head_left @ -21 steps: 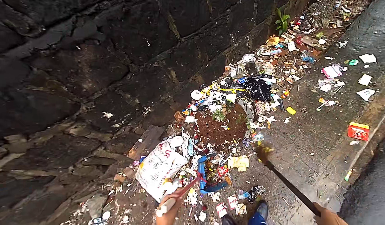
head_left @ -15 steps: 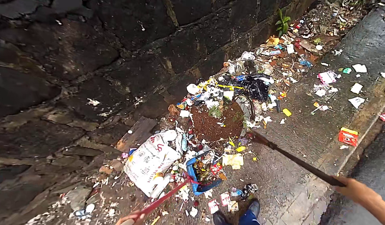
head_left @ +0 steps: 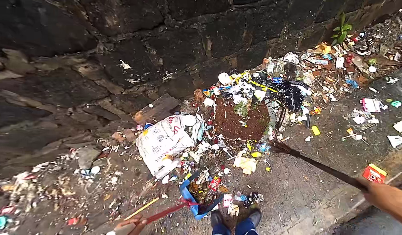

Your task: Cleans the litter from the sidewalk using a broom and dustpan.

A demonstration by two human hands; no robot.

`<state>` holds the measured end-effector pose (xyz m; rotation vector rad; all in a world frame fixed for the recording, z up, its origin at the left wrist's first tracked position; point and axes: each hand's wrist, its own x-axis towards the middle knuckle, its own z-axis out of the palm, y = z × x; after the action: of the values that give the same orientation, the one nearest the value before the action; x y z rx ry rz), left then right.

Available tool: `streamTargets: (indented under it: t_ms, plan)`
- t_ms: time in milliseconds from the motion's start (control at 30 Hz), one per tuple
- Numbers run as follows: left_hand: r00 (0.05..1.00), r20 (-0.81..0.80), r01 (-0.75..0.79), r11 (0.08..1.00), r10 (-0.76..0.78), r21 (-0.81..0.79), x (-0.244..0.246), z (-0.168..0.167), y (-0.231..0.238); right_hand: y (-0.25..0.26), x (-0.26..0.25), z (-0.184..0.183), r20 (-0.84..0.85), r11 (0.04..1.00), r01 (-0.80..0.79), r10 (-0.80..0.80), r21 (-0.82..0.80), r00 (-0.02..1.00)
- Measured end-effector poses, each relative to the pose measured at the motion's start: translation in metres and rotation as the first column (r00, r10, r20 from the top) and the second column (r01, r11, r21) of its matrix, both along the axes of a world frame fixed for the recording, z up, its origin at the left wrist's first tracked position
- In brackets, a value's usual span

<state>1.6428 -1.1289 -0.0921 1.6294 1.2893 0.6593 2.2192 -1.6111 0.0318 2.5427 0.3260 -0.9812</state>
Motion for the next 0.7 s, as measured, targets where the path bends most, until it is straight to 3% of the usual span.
streamTargets:
  t_ms: [67, 133, 300, 400, 500, 633, 700]
  plan:
    - [0.999, -0.036, -0.027, 0.999, 0.025, -0.039, 0.001, -0.003, -0.008, -0.014, 0.021, 0.033, 0.058, 1.0, 0.007, -0.006, -0.023, 0.998]
    - [0.997, -0.045, -0.064, 0.997, 0.062, -0.041, -0.003, -0.008, -0.011, -0.011, 0.035, 0.035, 0.111, 0.999, 0.025, -0.022, -0.034, 0.994]
    - [0.99, -0.018, -0.14, 0.988, 0.139, -0.06, -0.01, -0.009, -0.012, 0.065, 0.046, -0.052, 0.195, 0.985, 0.174, -0.172, 0.007, 0.966]
    - [0.984, -0.019, -0.176, 0.982, 0.175, -0.069, -0.005, -0.006, -0.017, 0.098, 0.003, -0.078, 0.073, 0.996, 0.017, -0.011, -0.086, 0.997]
    - [0.979, 0.005, -0.202, 0.976, 0.203, -0.075, -0.005, -0.012, -0.023, 0.071, -0.02, -0.032, -0.041, 0.983, -0.141, 0.137, -0.115, 0.99]
    - [0.983, -0.024, -0.183, 0.982, 0.182, -0.048, -0.006, -0.015, -0.017, 0.02, 0.016, 0.047, 0.058, 0.991, -0.092, 0.098, -0.092, 0.993]
    - [0.984, -0.046, -0.176, 0.984, 0.175, -0.03, -0.005, -0.013, -0.017, 0.021, 0.027, 0.044, 0.105, 0.994, -0.057, 0.066, -0.09, 0.992]
